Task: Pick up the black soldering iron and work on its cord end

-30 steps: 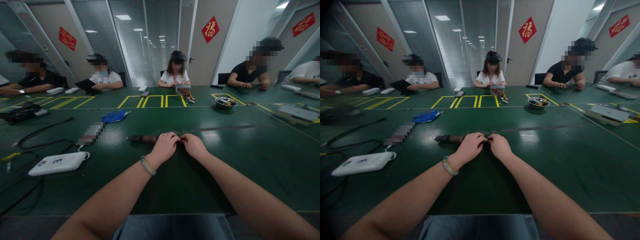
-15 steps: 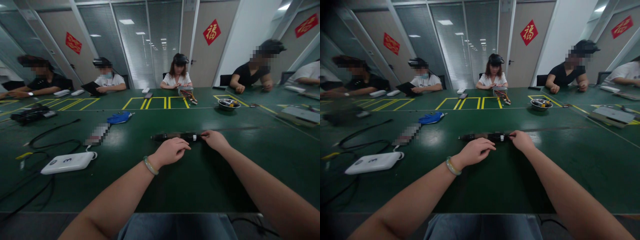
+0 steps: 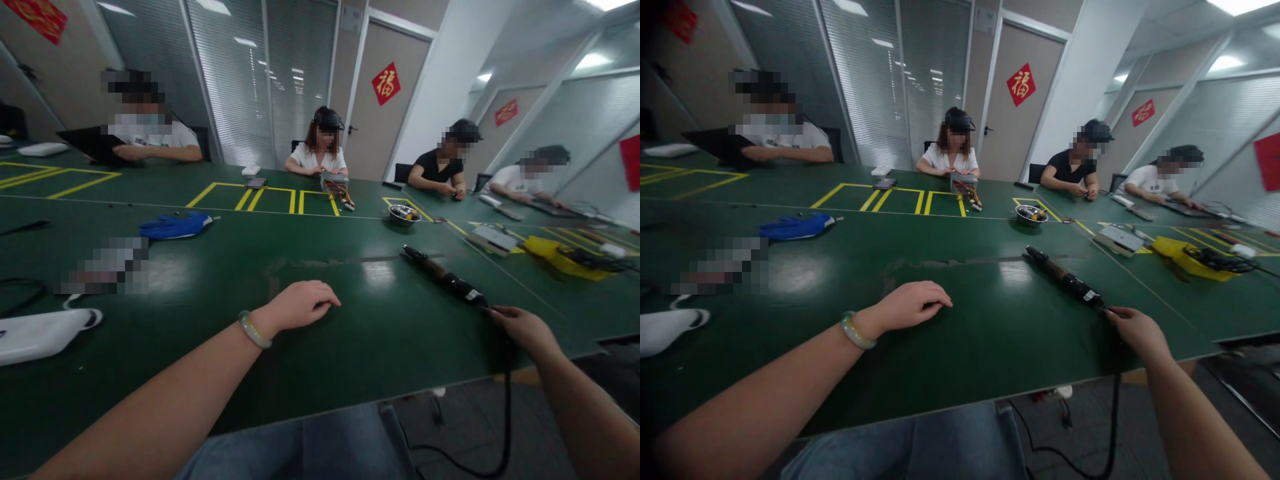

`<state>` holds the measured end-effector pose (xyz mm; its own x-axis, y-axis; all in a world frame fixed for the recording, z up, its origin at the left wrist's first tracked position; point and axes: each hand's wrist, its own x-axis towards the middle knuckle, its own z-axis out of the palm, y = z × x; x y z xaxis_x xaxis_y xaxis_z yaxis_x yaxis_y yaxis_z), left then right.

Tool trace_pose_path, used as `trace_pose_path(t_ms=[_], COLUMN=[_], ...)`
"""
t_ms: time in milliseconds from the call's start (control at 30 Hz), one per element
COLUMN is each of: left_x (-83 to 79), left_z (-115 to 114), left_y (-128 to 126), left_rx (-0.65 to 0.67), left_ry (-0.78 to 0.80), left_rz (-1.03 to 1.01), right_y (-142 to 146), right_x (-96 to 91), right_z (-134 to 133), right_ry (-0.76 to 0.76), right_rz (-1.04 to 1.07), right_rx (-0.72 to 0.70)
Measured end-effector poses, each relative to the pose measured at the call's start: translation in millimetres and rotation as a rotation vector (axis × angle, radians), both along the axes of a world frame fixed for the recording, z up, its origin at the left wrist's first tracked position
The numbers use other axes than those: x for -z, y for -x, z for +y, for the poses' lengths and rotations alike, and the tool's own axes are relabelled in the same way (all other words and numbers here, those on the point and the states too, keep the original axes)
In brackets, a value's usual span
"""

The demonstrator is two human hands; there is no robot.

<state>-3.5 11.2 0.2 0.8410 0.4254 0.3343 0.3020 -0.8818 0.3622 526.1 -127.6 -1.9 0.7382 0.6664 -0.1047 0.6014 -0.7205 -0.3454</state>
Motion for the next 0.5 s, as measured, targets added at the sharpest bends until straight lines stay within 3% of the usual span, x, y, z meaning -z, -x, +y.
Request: trace_pose_path(t_ms=[200, 400, 500], left_x=[0.7, 1.0, 1.3], left_z=[2, 3, 3], left_y=[3, 2, 1], left_rx=[-0.007, -0.004, 0.006], left_ry=[0.038, 0.049, 0.048], left_rz=[0.019, 0.027, 0.036], right_y=[19, 30, 25], right_x=[0.1, -11.5, -19.1], right_z=[-14, -35, -31], right_ry=[0.050, 0.218, 0.239], right_rz=[0.042, 0.104, -0.009], right_rx=[-0.034, -0.275, -0.312])
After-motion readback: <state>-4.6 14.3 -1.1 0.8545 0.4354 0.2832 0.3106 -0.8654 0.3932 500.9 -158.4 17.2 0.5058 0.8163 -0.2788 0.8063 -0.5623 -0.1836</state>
